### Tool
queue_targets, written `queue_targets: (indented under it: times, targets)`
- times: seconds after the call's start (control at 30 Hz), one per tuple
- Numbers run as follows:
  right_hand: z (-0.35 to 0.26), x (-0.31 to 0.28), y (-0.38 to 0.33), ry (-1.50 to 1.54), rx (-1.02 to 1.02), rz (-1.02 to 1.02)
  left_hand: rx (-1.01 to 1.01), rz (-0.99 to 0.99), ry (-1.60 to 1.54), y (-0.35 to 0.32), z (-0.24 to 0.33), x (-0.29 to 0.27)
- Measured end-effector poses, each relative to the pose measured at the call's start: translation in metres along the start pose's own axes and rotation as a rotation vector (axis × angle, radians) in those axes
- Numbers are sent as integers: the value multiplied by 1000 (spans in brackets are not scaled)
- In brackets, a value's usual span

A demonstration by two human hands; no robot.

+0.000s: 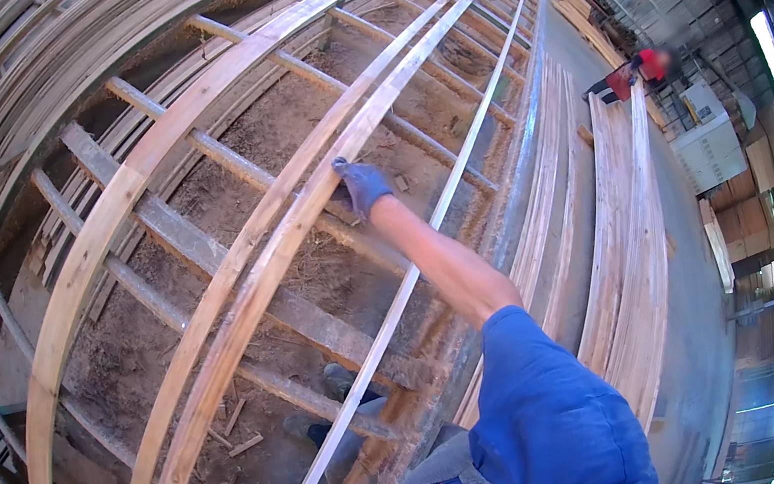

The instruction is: The person mixes a white substance in a bucket using a wooden stick. They then pick up long, thin wooden strips and place them onto a wooden frame structure. The person uses a paint roller to apply the white substance onto the wooden strips on the frame.

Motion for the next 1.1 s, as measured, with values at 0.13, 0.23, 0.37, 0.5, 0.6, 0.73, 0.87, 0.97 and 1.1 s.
queue_targets:
  times: [0.13, 0.23, 0.37, 0.5, 0.6, 0.73, 0.87, 0.97, 1.1]
  targets:
    - [-12, 55, 11, 139, -19, -8, 169, 126, 686, 29, 48, 44]
    - [-6, 83, 38, 257, -82, -27, -10, 114, 197, 40, 50, 52]
    - [4, 116, 74, 247, -118, -80, -161, -17, -163, 39, 37, 60]
    - [-31, 134, 55, 67, -91, -28, 1126, 337, 1384, 77, 22, 65]
    - [-32, 116, 90, -9, -164, 36, 1085, 389, 1316, 115, -19, 64]
    - [-43, 140, 89, 74, -165, 1, 1264, 367, 1424, 124, -92, 57]
    - [-61, 119, 121, 150, -47, 43, 1115, 419, 1570, 166, -81, 46]
    - [-66, 113, 119, 32, 7, 40, 1030, 434, 1556, 206, -99, 12]
    - [-66, 125, 123, -151, -91, 58, 1048, 298, 1532, 226, -144, 0]
Point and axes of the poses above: each hand's wrist, its own y-axis towards the middle knuckle, its own x-axis out of the palm, z = x × y, the point moved 4 cm from there along y, towards the middle knuckle, and after that the axes turned 9 degrees about z, right-handed, at the moved point
